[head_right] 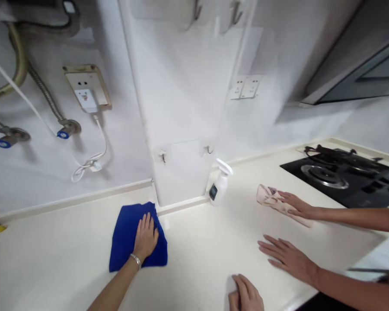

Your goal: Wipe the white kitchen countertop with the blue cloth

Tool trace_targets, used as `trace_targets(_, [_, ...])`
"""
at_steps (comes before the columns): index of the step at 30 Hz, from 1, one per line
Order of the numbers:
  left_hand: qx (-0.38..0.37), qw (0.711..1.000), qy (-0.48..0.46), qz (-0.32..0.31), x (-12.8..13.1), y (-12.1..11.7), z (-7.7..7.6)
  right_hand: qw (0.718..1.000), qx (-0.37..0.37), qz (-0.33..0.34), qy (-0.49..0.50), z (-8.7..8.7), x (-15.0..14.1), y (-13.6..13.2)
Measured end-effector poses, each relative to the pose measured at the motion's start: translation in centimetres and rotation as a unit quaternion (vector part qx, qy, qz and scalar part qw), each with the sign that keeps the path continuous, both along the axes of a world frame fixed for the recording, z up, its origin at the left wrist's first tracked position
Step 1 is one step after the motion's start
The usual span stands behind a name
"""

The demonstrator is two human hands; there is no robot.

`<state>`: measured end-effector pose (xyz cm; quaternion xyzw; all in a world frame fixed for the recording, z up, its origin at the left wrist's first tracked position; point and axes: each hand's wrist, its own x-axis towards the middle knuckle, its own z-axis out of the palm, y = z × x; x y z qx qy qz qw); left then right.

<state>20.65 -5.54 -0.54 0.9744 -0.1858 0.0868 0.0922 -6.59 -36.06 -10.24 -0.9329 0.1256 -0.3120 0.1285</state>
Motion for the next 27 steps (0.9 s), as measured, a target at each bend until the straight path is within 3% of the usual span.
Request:
trace_targets(4, [0.018, 0.998, 0.002, -0.059, -6.8, -2.2, -0.3, 1.0, 0.02, -0.01, -0.007, 1.0, 0.6, 0.9])
trace_targets(9, [-0.023, 0.978, 0.08, -0.192, -14.8, -7.4, -1.3, 0.999, 0.043, 0.0, -0.016, 1.3, 0.7, 1.3])
trace_targets(13, [-0.071, 0.937, 0.139, -0.312, -17.9, -11.6, -0.9, 0.995, 0.087, -0.01, -0.049, 0.5, 0.2, 1.2])
trace_targets(17, [-0.099, 0.921, 0.165, -0.34, -16.6, -15.0, -0.2, 0.986, 0.13, -0.043, -0.098, 0.3, 0.1, 1.1])
trace_targets(23, [-0.092, 0.942, 0.117, -0.301, -11.6, -19.7, -1.1, 0.988, 0.126, -0.03, -0.081, 1.3, 0.1, 1.4])
trace_targets(27, [-0.088, 0.95, 0.1, -0.281, -8.4, -21.3, -1.7, 0.986, 0.141, -0.034, -0.077, 1.8, 0.1, 1.6])
